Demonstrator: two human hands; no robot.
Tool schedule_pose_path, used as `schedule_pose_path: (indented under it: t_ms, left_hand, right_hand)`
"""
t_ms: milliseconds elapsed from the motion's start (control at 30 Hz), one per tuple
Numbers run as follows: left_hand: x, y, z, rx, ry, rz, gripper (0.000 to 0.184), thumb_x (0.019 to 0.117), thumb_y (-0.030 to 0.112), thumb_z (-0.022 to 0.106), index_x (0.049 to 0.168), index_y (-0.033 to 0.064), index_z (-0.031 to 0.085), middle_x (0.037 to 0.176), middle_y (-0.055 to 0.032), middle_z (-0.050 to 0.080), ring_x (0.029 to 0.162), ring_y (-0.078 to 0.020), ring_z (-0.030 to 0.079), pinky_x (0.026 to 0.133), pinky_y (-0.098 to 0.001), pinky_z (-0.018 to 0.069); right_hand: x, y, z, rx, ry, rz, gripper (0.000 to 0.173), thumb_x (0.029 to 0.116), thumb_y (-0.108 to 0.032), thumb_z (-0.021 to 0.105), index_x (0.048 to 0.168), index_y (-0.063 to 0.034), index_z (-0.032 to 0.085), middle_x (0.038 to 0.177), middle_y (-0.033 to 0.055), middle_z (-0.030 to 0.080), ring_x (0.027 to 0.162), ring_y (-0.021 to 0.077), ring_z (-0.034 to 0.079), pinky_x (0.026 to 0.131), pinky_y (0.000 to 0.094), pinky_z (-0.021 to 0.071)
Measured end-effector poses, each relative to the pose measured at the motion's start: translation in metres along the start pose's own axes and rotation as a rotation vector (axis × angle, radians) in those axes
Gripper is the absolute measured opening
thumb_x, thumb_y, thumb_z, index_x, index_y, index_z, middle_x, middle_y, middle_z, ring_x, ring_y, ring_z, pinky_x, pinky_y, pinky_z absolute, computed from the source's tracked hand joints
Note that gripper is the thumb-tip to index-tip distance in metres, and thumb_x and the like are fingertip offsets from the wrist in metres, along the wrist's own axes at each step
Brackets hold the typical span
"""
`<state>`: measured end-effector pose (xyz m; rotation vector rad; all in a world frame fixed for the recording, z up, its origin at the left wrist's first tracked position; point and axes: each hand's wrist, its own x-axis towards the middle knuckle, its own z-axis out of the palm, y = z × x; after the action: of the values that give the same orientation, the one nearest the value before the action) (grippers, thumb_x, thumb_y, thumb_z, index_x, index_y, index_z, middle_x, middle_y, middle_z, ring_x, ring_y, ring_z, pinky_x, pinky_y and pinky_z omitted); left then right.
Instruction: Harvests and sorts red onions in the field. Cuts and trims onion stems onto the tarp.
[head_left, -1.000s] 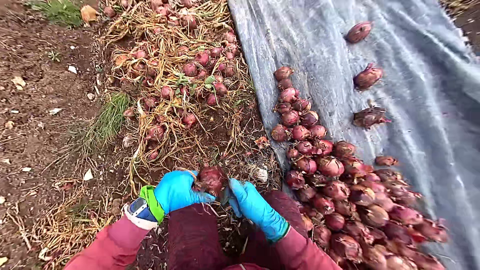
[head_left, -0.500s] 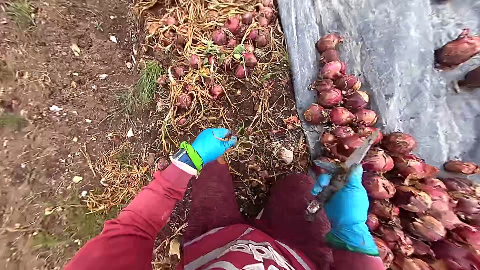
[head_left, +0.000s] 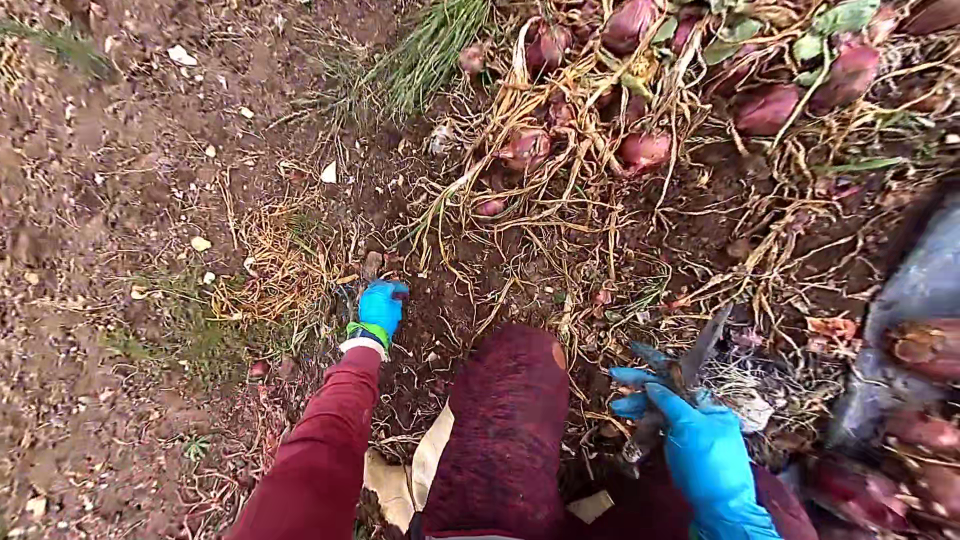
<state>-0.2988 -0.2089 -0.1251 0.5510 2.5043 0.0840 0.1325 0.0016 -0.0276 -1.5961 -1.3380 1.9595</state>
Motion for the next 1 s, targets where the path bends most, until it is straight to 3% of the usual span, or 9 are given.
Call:
schedule_pose_path:
  t_ms: [67, 200, 367, 500, 600, 700, 800, 900, 1000]
  left_hand:
    - [0.021, 0.007, 0.026, 0.147, -0.089, 0.081, 0.053, 0.0818, 0.008, 0.076, 0.129, 0.0312, 0.071, 0.152, 0.0006, 0.057, 0.151, -0.0343, 0.037, 0.118, -0.0605, 0.0382]
    - [0.015, -0.023, 0.028, 0.083, -0.116, -0.161, 0.086, 0.0717, 0.035, 0.093, 0.147, 0.0179, 0.056, 0.139, -0.0203, 0.062, 0.128, -0.0417, 0.060, 0.105, -0.0641, 0.0500]
    - [-0.044, -0.031, 0.028, -0.174, -0.178, -0.337, 0.075, 0.0814, 0.044, 0.087, 0.142, 0.0092, 0.059, 0.129, -0.0182, 0.069, 0.123, -0.0349, 0.065, 0.107, -0.0599, 0.0491]
    - [-0.091, 0.076, -0.024, -0.353, -0.175, 0.034, 0.064, 0.0810, 0.048, 0.087, 0.131, 0.0124, 0.067, 0.114, -0.0088, 0.075, 0.106, -0.0226, 0.072, 0.097, -0.0515, 0.0574]
    - [-0.150, 0.164, -0.067, -0.269, -0.225, 0.500, 0.064, 0.0757, 0.067, 0.081, 0.112, 0.0145, 0.075, 0.097, -0.0018, 0.077, 0.093, -0.0159, 0.074, 0.090, -0.0468, 0.0603]
    - [-0.218, 0.227, -0.099, 0.002, -0.417, 0.911, 0.072, 0.0727, 0.076, 0.077, 0.107, 0.0122, 0.074, 0.095, -0.0062, 0.075, 0.091, -0.0228, 0.072, 0.087, -0.0525, 0.0588]
    - [-0.252, 0.253, -0.113, 0.214, -0.415, 1.040, 0.075, 0.0688, 0.079, 0.078, 0.104, 0.0129, 0.074, 0.092, -0.0069, 0.075, 0.089, -0.0247, 0.073, 0.084, -0.0545, 0.0585]
    - [-0.257, 0.266, -0.106, 0.096, -0.174, 1.032, 0.073, 0.0697, 0.079, 0.077, 0.104, 0.0145, 0.076, 0.091, -0.0037, 0.077, 0.088, -0.0211, 0.075, 0.083, -0.0534, 0.0608]
    - [-0.288, 0.304, -0.088, 0.121, -0.165, 1.066, 0.056, 0.0877, 0.066, 0.068, 0.106, 0.0135, 0.076, 0.095, -0.0044, 0.077, 0.091, -0.0211, 0.075, 0.085, -0.0526, 0.0609]
  right_hand:
    - [0.005, -0.013, 0.005, -0.040, 0.024, 0.053, 0.032, 0.1050, -0.007, 0.045, 0.130, -0.0026, 0.065, 0.105, 0.0178, 0.076, 0.070, 0.0304, 0.073, 0.064, 0.0428, 0.0628]
    - [0.006, -0.018, -0.001, -0.045, 0.049, 0.126, 0.032, 0.1050, -0.006, 0.044, 0.127, 0.0005, 0.066, 0.100, 0.0192, 0.077, 0.067, 0.0303, 0.073, 0.062, 0.0417, 0.0631]
    - [-0.003, -0.016, -0.004, -0.061, 0.059, 0.169, 0.059, 0.1117, -0.043, 0.026, 0.117, -0.0013, 0.068, 0.058, 0.0100, 0.059, 0.046, 0.0252, 0.060, 0.049, 0.0453, 0.0586]
    - [-0.004, -0.006, -0.006, -0.061, -0.063, 0.140, 0.079, 0.1063, -0.061, 0.013, 0.114, -0.0040, 0.067, 0.057, 0.0083, 0.057, 0.044, 0.0236, 0.057, 0.046, 0.0445, 0.0565]
    - [-0.035, -0.021, 0.006, -0.044, -0.296, -0.021, 0.087, 0.0949, -0.081, 0.029, 0.115, -0.0049, 0.067, 0.061, 0.0056, 0.059, 0.046, 0.0201, 0.057, 0.047, 0.0399, 0.0555]
    - [-0.085, -0.057, 0.016, -0.045, -0.289, -0.285, 0.091, 0.0811, -0.093, 0.038, 0.098, -0.0078, 0.065, 0.063, 0.0012, 0.062, 0.049, 0.0147, 0.060, 0.048, 0.0348, 0.0552]
    - [-0.123, -0.066, -0.002, -0.137, -0.143, -0.349, 0.090, 0.0899, -0.088, 0.022, 0.090, -0.0092, 0.065, 0.063, 0.0021, 0.061, 0.051, 0.0155, 0.060, 0.051, 0.0376, 0.0547]
    - [-0.145, -0.048, -0.036, -0.017, -0.074, -0.307, 0.090, 0.0940, -0.083, 0.018, 0.087, -0.0090, 0.067, 0.057, 0.0032, 0.056, 0.046, 0.0171, 0.055, 0.047, 0.0378, 0.0515]
    - [-0.146, -0.027, -0.070, -0.073, -0.096, -0.219, 0.085, 0.0988, -0.077, 0.018, 0.090, -0.0068, 0.066, 0.062, 0.0057, 0.060, 0.050, 0.0194, 0.059, 0.053, 0.0408, 0.0542]
